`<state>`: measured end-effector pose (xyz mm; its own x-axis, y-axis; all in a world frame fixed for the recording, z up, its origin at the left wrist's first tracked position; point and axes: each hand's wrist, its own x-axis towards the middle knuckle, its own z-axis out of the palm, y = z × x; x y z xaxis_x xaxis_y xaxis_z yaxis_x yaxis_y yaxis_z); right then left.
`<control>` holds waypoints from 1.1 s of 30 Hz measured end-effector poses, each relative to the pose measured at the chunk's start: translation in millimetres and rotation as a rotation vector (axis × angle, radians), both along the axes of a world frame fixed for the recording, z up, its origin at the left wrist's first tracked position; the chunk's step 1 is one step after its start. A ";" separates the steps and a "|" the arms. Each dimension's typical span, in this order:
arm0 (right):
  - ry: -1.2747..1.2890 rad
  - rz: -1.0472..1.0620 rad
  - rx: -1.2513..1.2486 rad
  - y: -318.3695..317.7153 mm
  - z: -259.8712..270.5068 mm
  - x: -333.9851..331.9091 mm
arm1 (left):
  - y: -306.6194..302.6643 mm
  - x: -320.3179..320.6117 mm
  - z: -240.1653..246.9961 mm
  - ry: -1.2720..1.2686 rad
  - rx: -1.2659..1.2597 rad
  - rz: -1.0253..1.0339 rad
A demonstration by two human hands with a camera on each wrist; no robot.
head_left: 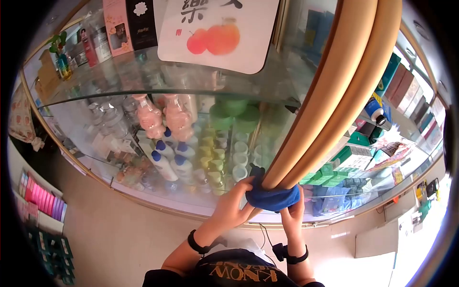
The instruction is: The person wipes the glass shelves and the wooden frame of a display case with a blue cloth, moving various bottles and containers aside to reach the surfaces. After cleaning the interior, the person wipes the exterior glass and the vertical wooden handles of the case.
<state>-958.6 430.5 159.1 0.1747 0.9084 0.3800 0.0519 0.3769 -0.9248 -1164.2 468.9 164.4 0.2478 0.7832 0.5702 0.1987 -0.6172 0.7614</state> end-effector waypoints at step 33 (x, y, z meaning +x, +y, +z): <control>-0.098 -0.009 -0.006 9.1 15.8 -9.8 | 6.6 -3.5 24.6 -0.008 -0.119 -0.032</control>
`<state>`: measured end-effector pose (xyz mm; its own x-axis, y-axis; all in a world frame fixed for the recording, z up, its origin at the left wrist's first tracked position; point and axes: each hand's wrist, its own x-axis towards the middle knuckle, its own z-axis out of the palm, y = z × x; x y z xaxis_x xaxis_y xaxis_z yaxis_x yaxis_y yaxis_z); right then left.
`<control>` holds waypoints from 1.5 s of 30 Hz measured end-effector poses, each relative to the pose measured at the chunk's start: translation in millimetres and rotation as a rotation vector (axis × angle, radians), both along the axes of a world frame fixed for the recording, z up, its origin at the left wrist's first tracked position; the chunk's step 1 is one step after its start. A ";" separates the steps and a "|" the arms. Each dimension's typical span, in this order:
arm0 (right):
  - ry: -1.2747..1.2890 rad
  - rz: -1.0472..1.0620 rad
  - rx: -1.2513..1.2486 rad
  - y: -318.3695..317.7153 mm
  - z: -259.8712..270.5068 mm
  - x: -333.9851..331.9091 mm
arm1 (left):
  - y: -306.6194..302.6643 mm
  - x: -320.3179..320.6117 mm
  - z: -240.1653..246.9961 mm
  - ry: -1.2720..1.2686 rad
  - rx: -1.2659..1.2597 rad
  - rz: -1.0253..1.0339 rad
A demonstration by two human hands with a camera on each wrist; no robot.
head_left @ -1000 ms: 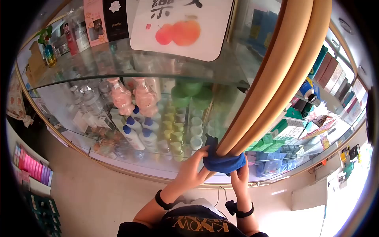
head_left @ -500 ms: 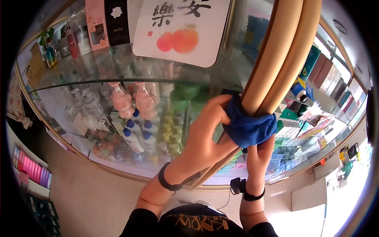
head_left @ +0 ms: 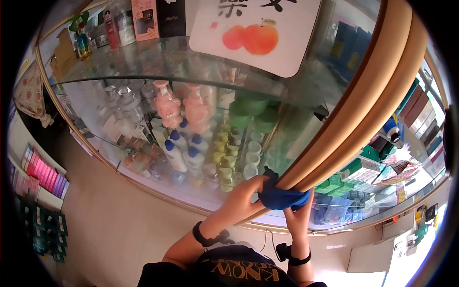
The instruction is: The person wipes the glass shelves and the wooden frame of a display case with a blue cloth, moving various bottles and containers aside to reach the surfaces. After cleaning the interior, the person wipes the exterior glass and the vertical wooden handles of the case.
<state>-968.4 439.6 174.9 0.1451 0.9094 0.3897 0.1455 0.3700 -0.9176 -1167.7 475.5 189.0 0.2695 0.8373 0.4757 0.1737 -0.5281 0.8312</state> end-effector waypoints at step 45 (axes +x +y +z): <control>-1.100 -0.014 0.089 47.9 -9.8 -157.7 | 25.0 -242.4 -44.7 0.783 0.282 0.501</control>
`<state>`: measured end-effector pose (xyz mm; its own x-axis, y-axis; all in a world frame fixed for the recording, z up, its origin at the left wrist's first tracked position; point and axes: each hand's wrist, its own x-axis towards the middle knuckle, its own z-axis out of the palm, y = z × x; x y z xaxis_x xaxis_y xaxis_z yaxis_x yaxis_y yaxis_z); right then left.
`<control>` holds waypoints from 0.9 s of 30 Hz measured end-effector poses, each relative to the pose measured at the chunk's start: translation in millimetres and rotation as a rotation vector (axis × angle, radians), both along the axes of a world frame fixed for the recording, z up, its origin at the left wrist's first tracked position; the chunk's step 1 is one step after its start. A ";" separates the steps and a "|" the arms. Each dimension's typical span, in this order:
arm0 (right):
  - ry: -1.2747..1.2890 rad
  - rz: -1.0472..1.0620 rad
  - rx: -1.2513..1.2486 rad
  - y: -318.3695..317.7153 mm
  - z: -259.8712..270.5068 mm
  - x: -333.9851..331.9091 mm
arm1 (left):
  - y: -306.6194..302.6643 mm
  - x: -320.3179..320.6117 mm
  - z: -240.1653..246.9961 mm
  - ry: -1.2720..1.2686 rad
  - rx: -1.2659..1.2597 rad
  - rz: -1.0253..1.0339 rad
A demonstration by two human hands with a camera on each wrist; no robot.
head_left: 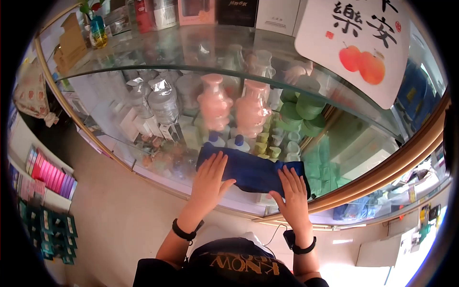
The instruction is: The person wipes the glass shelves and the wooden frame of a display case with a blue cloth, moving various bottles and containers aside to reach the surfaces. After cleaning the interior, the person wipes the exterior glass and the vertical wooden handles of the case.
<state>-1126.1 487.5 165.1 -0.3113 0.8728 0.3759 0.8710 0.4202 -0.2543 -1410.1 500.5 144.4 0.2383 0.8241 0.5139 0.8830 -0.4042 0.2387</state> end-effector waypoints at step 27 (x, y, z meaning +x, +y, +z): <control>-0.221 -0.242 -0.002 56.6 -16.4 -28.0 | -1.2 -35.0 -8.3 -0.050 -0.004 -0.092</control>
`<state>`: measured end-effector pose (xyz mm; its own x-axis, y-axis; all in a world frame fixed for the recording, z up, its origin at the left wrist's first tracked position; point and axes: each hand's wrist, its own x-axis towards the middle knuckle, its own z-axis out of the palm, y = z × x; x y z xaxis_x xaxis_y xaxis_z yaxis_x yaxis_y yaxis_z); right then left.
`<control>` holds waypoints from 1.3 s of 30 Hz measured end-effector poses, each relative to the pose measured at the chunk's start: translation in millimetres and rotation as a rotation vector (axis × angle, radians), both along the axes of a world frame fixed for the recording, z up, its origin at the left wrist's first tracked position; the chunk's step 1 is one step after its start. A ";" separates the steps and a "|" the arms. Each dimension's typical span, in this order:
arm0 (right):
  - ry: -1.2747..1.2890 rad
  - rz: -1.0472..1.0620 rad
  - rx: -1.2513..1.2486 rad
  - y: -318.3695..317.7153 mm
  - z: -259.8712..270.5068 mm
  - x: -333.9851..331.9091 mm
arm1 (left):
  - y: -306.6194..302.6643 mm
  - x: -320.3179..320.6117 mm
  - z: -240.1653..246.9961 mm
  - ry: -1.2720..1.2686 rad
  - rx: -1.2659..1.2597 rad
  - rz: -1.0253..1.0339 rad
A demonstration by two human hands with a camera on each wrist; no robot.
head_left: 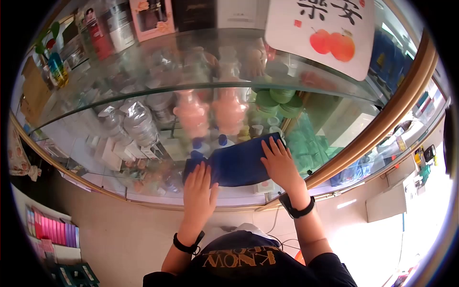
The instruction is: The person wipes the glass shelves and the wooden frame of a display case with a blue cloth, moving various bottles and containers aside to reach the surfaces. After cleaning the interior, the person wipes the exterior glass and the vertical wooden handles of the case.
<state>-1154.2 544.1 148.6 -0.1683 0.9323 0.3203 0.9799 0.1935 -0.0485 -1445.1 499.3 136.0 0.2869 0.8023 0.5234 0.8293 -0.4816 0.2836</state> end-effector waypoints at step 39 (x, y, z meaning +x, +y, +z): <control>-0.134 -0.484 0.212 -33.3 -15.9 36.4 | 0.7 81.6 9.4 0.056 -0.058 -0.204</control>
<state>-1117.8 510.8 132.8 0.2124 0.8304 0.5152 0.9543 -0.2897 0.0736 -1363.4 500.0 145.4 0.4737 0.7532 0.4564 0.7317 -0.6250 0.2719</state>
